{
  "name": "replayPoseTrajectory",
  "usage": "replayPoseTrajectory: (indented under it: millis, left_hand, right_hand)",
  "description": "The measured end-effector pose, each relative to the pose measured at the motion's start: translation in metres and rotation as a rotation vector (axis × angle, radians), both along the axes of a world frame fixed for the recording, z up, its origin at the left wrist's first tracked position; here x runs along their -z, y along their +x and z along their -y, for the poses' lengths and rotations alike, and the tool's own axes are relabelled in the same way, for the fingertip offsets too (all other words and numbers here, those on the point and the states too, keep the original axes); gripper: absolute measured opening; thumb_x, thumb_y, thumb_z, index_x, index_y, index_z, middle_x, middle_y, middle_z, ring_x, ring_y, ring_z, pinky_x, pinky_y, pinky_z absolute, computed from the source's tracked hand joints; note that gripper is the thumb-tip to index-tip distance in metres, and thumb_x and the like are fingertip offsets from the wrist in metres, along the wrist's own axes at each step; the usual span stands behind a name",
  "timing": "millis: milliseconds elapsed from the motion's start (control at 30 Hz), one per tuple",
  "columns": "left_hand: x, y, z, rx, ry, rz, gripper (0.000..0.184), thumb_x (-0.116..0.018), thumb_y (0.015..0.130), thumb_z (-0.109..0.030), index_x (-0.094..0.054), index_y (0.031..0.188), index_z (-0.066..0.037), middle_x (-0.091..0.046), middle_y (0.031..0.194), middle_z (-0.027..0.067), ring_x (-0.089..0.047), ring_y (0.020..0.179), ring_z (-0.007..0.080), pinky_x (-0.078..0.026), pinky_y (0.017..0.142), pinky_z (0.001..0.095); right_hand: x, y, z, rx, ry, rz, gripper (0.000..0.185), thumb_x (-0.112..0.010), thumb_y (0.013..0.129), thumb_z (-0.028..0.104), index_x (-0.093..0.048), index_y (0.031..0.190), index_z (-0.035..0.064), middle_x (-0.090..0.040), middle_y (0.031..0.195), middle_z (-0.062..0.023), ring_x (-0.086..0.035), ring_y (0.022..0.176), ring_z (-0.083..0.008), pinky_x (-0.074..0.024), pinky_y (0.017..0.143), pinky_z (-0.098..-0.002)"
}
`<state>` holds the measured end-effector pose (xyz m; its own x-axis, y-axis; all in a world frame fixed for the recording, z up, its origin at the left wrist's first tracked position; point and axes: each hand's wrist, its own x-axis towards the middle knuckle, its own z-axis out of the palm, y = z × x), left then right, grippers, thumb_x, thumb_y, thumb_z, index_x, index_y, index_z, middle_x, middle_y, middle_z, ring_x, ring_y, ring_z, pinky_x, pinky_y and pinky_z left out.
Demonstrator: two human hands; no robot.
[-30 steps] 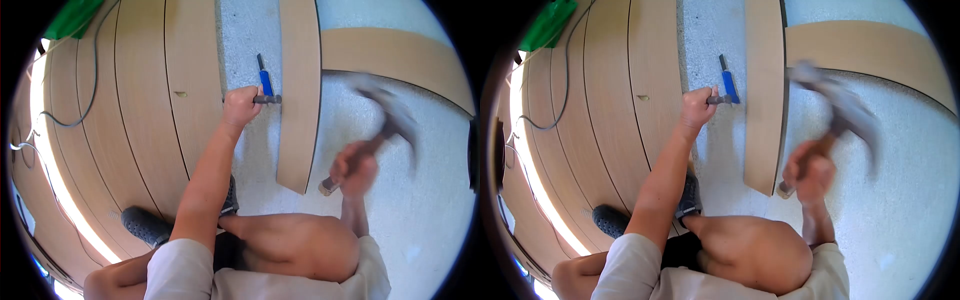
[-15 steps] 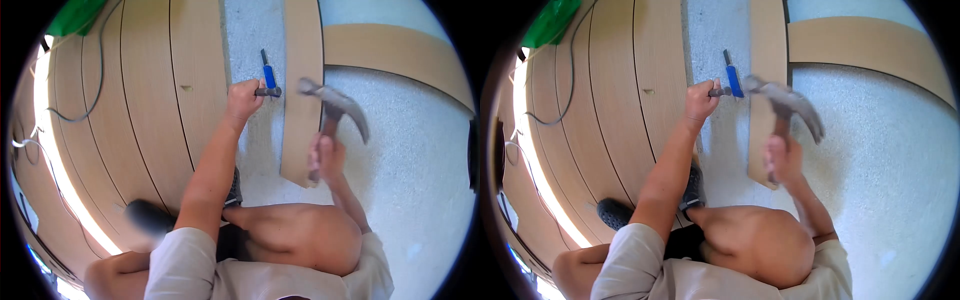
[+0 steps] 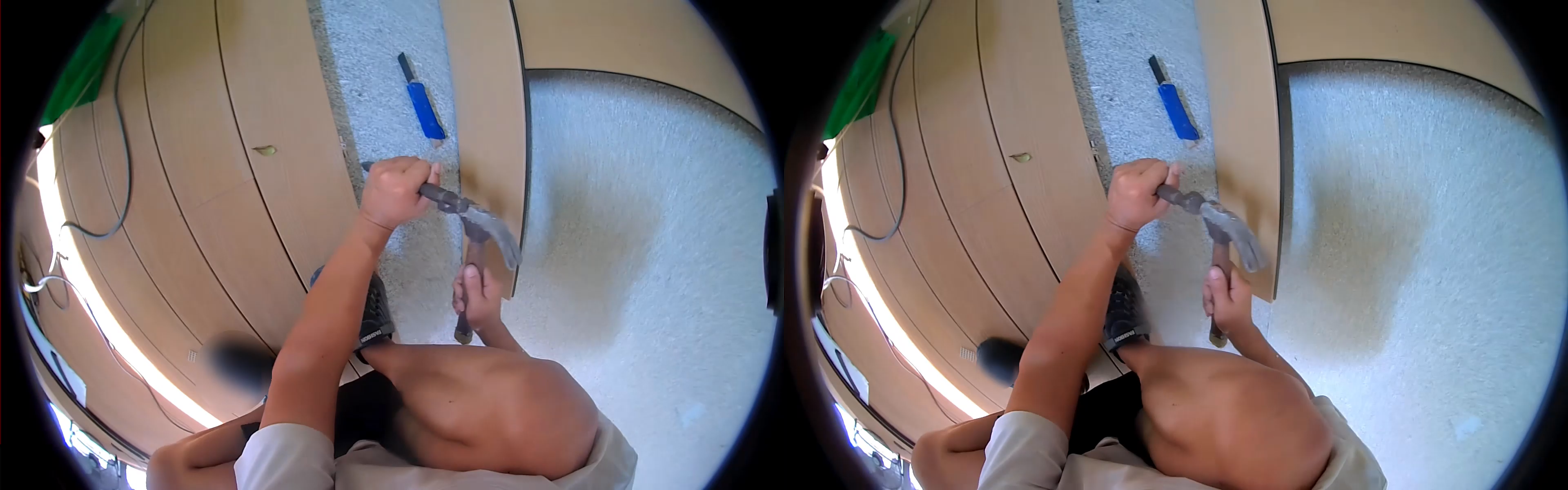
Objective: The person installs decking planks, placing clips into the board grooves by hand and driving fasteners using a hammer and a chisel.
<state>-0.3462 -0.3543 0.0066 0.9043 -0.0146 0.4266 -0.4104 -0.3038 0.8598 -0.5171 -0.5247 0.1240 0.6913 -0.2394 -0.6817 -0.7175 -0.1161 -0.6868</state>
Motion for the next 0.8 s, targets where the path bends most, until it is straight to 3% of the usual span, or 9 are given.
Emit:
replayPoseTrajectory:
  millis: [300, 367, 800]
  left_hand:
    - [-0.002, 0.019, -0.009, -0.074, 0.033, 0.066, 0.034, -0.073, 0.086, -0.009, -0.048, 0.063, -0.008, -0.051, 0.057, 0.0089, -0.056, 0.049, 0.0289, -0.046, 0.046, 0.0417]
    - [0.0, 0.02, -0.013, -0.102, 0.01, 0.07, 0.036, -0.073, 0.087, -0.006, -0.047, 0.063, -0.007, -0.049, 0.056, 0.0096, -0.054, 0.048, 0.0294, -0.044, 0.046, 0.0417]
    - [0.005, 0.026, -0.025, -0.19, -0.037, 0.087, 0.037, -0.073, 0.088, -0.005, -0.046, 0.062, -0.007, -0.048, 0.056, 0.0099, -0.052, 0.047, 0.0295, -0.042, 0.046, 0.0416]
  right_hand:
    - [0.009, 0.018, 0.002, -0.065, 0.086, -0.021, 0.034, -0.047, 0.111, 0.037, -0.052, 0.097, 0.006, -0.05, 0.068, -0.0013, -0.046, 0.047, -0.0097, -0.0433, 0.044, -0.0277]
    - [0.006, 0.023, -0.001, 0.01, 0.084, -0.055, 0.026, -0.048, 0.111, 0.026, -0.05, 0.095, 0.0056, -0.049, 0.067, -0.0008, -0.045, 0.047, -0.0085, -0.0395, 0.044, -0.0264]
    - [0.001, 0.023, -0.011, -0.065, 0.108, -0.081, 0.027, -0.049, 0.111, 0.029, -0.048, 0.096, 0.0061, -0.048, 0.067, -0.0014, -0.044, 0.047, -0.0091, -0.0407, 0.044, -0.0272]
